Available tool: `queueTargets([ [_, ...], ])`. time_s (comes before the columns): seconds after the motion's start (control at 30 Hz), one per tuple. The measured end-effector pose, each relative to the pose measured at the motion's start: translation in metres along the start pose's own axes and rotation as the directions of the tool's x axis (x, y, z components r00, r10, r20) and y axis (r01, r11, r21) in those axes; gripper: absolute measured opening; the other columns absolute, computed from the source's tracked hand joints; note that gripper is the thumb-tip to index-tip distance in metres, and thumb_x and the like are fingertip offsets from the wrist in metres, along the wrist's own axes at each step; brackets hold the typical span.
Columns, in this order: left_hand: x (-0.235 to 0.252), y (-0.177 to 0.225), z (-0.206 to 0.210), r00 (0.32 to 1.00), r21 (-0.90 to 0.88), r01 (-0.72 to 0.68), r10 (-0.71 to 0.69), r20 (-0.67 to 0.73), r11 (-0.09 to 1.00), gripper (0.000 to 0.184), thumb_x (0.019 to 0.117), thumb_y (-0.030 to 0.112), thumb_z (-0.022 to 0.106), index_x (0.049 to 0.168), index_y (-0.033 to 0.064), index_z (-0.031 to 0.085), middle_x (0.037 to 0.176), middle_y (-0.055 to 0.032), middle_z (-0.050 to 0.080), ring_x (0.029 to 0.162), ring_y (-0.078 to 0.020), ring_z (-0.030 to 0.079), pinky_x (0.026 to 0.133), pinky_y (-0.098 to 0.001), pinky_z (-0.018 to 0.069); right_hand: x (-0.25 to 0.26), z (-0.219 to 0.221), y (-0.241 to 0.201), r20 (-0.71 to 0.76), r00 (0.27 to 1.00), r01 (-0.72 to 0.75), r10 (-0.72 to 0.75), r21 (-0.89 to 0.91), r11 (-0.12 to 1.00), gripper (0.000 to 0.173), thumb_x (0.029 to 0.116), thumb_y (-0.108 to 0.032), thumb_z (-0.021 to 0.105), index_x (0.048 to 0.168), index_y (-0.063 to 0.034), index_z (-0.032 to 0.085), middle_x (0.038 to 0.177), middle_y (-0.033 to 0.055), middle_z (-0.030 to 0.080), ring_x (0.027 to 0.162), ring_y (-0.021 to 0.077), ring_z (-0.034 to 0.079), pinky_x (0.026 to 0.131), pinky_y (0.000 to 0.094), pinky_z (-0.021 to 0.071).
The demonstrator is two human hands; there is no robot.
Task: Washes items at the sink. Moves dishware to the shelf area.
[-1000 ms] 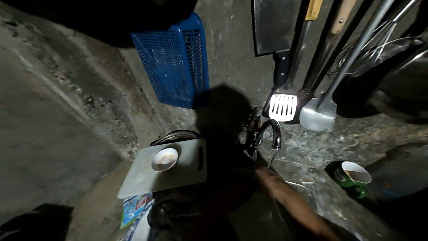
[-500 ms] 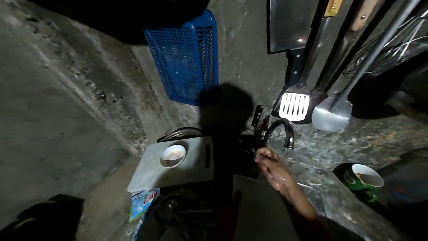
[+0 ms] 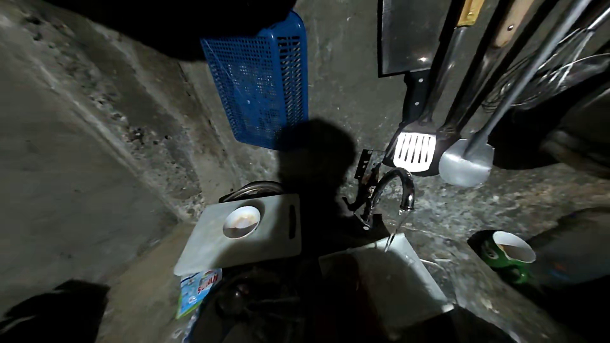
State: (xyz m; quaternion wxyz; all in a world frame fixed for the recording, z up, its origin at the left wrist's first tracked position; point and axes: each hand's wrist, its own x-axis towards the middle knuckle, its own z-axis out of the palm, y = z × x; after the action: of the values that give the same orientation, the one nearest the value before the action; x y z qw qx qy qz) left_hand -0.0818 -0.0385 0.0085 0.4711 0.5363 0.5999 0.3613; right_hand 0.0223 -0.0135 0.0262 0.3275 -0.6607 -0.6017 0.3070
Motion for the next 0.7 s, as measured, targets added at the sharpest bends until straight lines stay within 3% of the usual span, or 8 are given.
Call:
queueTargets([
  [0.07,0.006,0.048,-0.010,0.878,0.004,0.479,-0.479,0.005,0.878,0.039,0.1114,0.012,0.038,0.148,-0.0015,0.044,0.150,-0.0160,0.049,0.136,-0.0218,0.049,0.112,-0.0328,0.0401,0.006,0.009,0.035,-0.122,0.981,0.094,-0.149,-0.368,0.925,0.058,0.1024,-0.035,0.053,0.147,0.0029,0.052,0.156,0.0294,0.042,0.147,0.0463,0.036,0.122,0.0544,0.0287],
  [0.1,0.000,0.015,0.012,0.933,-0.047,0.269,-0.272,-0.237,0.962,0.040,0.1089,0.012,0.044,0.140,-0.0116,0.051,0.140,-0.0295,0.056,0.130,-0.0352,0.055,0.110,-0.0411,0.0439,0.014,0.004,0.053,-0.176,0.972,0.054,-0.155,-0.478,0.877,0.064,0.1041,-0.039,0.049,0.150,0.0059,0.046,0.157,0.0329,0.037,0.148,0.0515,0.031,0.123,0.0595,0.0237],
  [0.17,0.000,-0.015,0.026,0.961,0.008,0.112,-0.107,-0.254,0.994,0.048,0.1115,0.023,0.038,0.144,-0.0114,0.045,0.142,-0.0328,0.051,0.135,-0.0397,0.050,0.114,-0.0486,0.0400,0.021,0.001,0.068,-0.269,0.953,-0.029,-0.136,-0.532,0.846,0.067,0.1040,-0.038,0.048,0.150,0.0105,0.042,0.155,0.0369,0.037,0.147,0.0556,0.030,0.123,0.0618,0.0224],
  [0.33,0.003,-0.020,0.029,0.980,0.273,0.081,-0.027,-0.195,0.958,0.052,0.1108,0.038,0.038,0.136,-0.0031,0.059,0.133,-0.0239,0.062,0.128,-0.0341,0.058,0.110,-0.0501,0.0457,0.017,0.012,0.055,-0.195,0.974,-0.009,-0.114,-0.538,0.843,0.065,0.1004,-0.030,0.055,0.150,0.0102,0.043,0.156,0.0349,0.036,0.148,0.0493,0.033,0.121,0.0570,0.0285],
  [0.43,0.013,-0.028,0.034,0.961,0.202,0.143,-0.087,-0.263,0.969,0.061,0.1072,0.038,0.051,0.148,-0.0063,0.045,0.148,-0.0280,0.050,0.140,-0.0380,0.047,0.116,-0.0518,0.0378,0.034,-0.057,0.073,-0.195,0.973,-0.223,0.122,-0.673,0.705,0.058,0.1057,-0.023,0.044,0.155,0.0057,0.035,0.158,0.0325,0.035,0.148,0.0469,0.034,0.121,0.0589,0.0268],
  [0.5,0.018,-0.041,0.036,0.953,0.129,0.216,-0.181,-0.244,0.968,0.071,0.1024,0.042,0.060,0.151,-0.0060,0.041,0.151,-0.0283,0.046,0.142,-0.0388,0.044,0.117,-0.0539,0.0369,0.034,-0.120,0.071,-0.014,0.902,-0.360,0.431,-0.575,0.735,0.057,0.1102,-0.036,0.041,0.157,-0.0048,0.037,0.155,0.0250,0.044,0.145,0.0401,0.042,0.119,0.0559,0.0322],
  [0.6,0.028,-0.062,0.048,0.963,0.236,0.230,-0.185,-0.198,0.944,0.074,0.0963,0.059,0.061,0.142,0.0003,0.056,0.141,-0.0208,0.058,0.134,-0.0325,0.054,0.112,-0.0510,0.0447,0.017,-0.154,0.073,0.148,0.891,-0.407,0.430,-0.161,0.899,0.050,0.1095,-0.029,0.049,0.151,-0.0017,0.045,0.146,0.0220,0.054,0.136,0.0312,0.052,0.115,0.0460,0.0389],
  [0.7,0.015,0.025,0.046,0.935,0.360,0.330,-0.355,0.003,0.873,0.061,0.1064,0.044,0.051,0.146,-0.0027,0.050,0.146,-0.0219,0.055,0.137,-0.0319,0.052,0.115,-0.0472,0.0397,-0.003,-0.136,0.059,0.011,0.925,-0.377,0.380,-0.114,0.919,0.044,0.1081,-0.017,0.050,0.147,0.0048,0.048,0.137,0.0284,0.060,0.129,0.0384,0.058,0.112,0.0503,0.0411],
])
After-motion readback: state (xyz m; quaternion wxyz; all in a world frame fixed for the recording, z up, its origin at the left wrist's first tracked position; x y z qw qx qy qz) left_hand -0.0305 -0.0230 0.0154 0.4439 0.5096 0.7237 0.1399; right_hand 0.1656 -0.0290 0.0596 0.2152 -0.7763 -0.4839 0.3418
